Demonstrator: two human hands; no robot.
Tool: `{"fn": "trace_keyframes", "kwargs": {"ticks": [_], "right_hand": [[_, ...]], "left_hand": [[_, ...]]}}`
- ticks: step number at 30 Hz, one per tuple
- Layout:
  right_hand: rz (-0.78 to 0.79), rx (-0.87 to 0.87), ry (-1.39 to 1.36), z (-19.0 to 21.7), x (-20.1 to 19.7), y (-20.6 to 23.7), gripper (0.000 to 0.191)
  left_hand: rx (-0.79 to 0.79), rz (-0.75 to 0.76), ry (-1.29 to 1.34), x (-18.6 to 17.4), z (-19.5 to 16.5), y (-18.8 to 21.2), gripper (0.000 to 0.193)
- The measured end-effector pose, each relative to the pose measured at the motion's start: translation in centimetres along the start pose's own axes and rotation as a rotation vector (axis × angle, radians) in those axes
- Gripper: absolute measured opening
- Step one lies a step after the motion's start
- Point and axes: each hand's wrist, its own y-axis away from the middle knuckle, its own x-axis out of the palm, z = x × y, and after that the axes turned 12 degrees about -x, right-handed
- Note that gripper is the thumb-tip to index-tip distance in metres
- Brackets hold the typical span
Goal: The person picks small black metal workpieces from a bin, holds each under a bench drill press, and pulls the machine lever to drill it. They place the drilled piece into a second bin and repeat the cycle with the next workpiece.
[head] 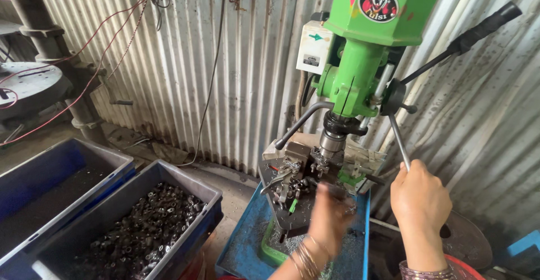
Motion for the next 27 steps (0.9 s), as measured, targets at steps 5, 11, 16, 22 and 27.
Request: {"fn": "trace_keyframes", "kwargs": {"ticks": [5,11,16,22,27], "right_hand": [[-0.007,-0.008,0.006,0.1,0.2,0.0,0.035],[-0.009,-0.015,-0.006,-0.1,0.6,0.3,0.036],[-0.012,-0.021,0.018,-0.2,1.1,0.1,0.036],[-0.007,-0.022,0.026,-0.1,2.0,-0.2,0.037],[-0.005,-0.014,0.023,0.2,2.3,-0.4,0.036]], "left_hand": [[-0.502,0.605,-0.458,-2.9,7.7,2.0,0.065],[0.517,-0.160,-1.902,-6.7,4.7,3.5,0.050],[0.754,-0.541,-1.938,-8.4,-0.6,6.4,0.067],[0.800,-0.681,-1.860,-10.7,-4.9,6.2,0.055],[0.809,-0.682,-1.804,-11.6,-5.8,5.9,0.045]]}}
